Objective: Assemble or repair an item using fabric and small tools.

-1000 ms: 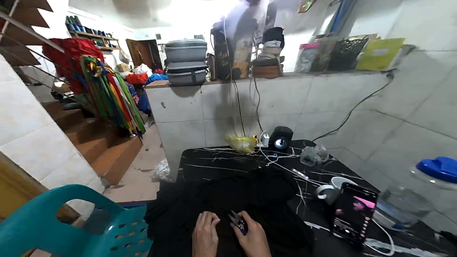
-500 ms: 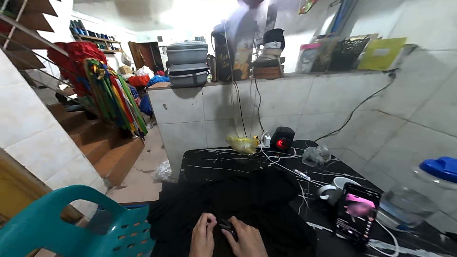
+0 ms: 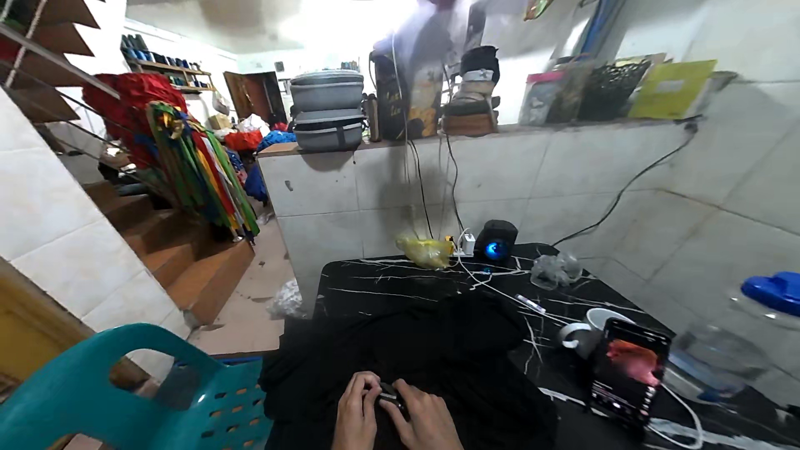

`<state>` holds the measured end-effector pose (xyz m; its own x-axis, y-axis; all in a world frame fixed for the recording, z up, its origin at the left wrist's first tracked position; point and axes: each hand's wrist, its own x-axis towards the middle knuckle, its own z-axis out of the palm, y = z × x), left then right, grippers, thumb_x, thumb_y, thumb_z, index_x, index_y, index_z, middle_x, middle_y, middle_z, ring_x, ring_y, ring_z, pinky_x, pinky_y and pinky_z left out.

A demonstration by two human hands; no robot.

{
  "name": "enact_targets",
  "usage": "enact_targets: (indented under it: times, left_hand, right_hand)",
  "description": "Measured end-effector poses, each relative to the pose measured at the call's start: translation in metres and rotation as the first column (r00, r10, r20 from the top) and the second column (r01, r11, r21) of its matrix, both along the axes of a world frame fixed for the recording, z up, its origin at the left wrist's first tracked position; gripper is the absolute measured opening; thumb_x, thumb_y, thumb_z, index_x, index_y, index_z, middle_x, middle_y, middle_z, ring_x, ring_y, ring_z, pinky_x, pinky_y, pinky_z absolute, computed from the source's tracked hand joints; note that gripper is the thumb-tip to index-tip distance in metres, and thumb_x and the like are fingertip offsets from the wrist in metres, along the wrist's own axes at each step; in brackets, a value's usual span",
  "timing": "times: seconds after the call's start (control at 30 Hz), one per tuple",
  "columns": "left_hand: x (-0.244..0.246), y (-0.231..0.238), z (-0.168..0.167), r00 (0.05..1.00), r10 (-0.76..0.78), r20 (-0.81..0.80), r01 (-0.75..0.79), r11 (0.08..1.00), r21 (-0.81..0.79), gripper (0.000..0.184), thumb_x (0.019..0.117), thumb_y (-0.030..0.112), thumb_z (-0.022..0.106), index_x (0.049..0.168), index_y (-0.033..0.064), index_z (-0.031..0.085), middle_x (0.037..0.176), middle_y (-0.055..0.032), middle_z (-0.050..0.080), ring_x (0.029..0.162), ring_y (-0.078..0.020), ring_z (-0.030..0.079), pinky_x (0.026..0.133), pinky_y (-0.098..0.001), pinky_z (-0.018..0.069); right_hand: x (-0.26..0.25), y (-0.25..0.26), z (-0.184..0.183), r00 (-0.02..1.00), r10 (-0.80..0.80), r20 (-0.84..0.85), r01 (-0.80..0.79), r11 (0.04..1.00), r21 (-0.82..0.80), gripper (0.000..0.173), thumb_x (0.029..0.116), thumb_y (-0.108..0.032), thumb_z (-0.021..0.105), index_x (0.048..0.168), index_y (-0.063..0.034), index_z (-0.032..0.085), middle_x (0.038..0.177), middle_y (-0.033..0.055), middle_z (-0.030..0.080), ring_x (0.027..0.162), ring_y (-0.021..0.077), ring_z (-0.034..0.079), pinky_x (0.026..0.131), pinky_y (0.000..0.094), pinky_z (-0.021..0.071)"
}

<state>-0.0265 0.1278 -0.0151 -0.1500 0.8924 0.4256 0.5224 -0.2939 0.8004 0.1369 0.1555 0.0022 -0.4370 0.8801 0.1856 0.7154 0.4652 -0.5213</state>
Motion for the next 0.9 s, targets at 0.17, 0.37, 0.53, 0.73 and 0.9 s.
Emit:
enact_targets:
  times: [0.17,0.37,0.53,0.73,0.9]
  left_hand:
    - [-0.004,-0.004,0.005,0.998,-0.011,0.059,0.012,1.0,-0.007,0.011,0.1013,0.004,0.055,0.104,-0.0011,0.065,0.115,-0.0106,0.07,0.1,-0.0148,0.072,0.089,-0.0313,0.0611]
    - [0.004,-0.041,0.042,0.841,-0.541,0.004,0.502,0.778,-0.377,0.022,0.1007,0.019,0.065,0.101,-0.0014,0.074,0.091,-0.0128,0.073,0.076,-0.0199,0.07,0.075,-0.0393,0.0594]
    - [0.007,-0.019,0.025,0.962,-0.019,-0.272,-0.057,0.962,-0.267,0.032,0.0933,0.034,0.075,0.105,0.0036,0.074,0.095,-0.0114,0.07,0.084,-0.0211,0.069,0.08,-0.0372,0.0594]
    - [0.025,0.003,-0.005,0.92,0.175,-0.351,-0.211,0.975,-0.066,0.017,0.0927,0.024,0.073,0.093,0.0081,0.079,0.102,-0.0101,0.071,0.102,-0.0284,0.067,0.092,-0.0422,0.0562]
    - [0.01,-0.007,0.011,0.988,0.105,0.116,-0.088,0.986,-0.14,0.009,0.0993,0.006,0.062,0.102,0.0033,0.07,0.095,-0.0033,0.075,0.087,-0.0137,0.073,0.083,-0.0331,0.0617]
  right_hand:
    - [0.002,0.005,-0.008,0.982,-0.186,-0.043,0.189,0.978,0.093,0.047,0.1045,-0.049,0.05,0.102,-0.0092,0.074,0.076,0.0105,0.071,0.068,0.031,0.072,0.059,0.0514,0.0571]
    - [0.022,0.024,-0.017,0.911,-0.285,-0.297,0.246,0.955,-0.165,0.05,0.0943,-0.059,0.063,0.109,-0.0121,0.072,0.074,0.0041,0.068,0.067,0.0225,0.067,0.064,0.0479,0.0555]
    - [0.022,0.023,-0.019,0.902,-0.295,-0.316,0.244,0.951,-0.192,0.046,0.0933,-0.056,0.065,0.11,-0.0129,0.072,0.076,0.0036,0.069,0.068,0.0212,0.067,0.065,0.0467,0.0556]
    - [0.026,0.021,-0.018,0.915,-0.285,-0.285,0.225,0.948,-0.226,0.048,0.0936,-0.056,0.065,0.114,-0.0131,0.071,0.08,0.0044,0.07,0.073,0.0214,0.068,0.07,0.0469,0.0558]
    - [0.039,0.009,-0.013,0.93,-0.268,-0.254,0.217,0.953,-0.212,0.044,0.0946,-0.05,0.067,0.115,-0.011,0.071,0.08,0.0065,0.07,0.073,0.0239,0.068,0.07,0.0495,0.0561]
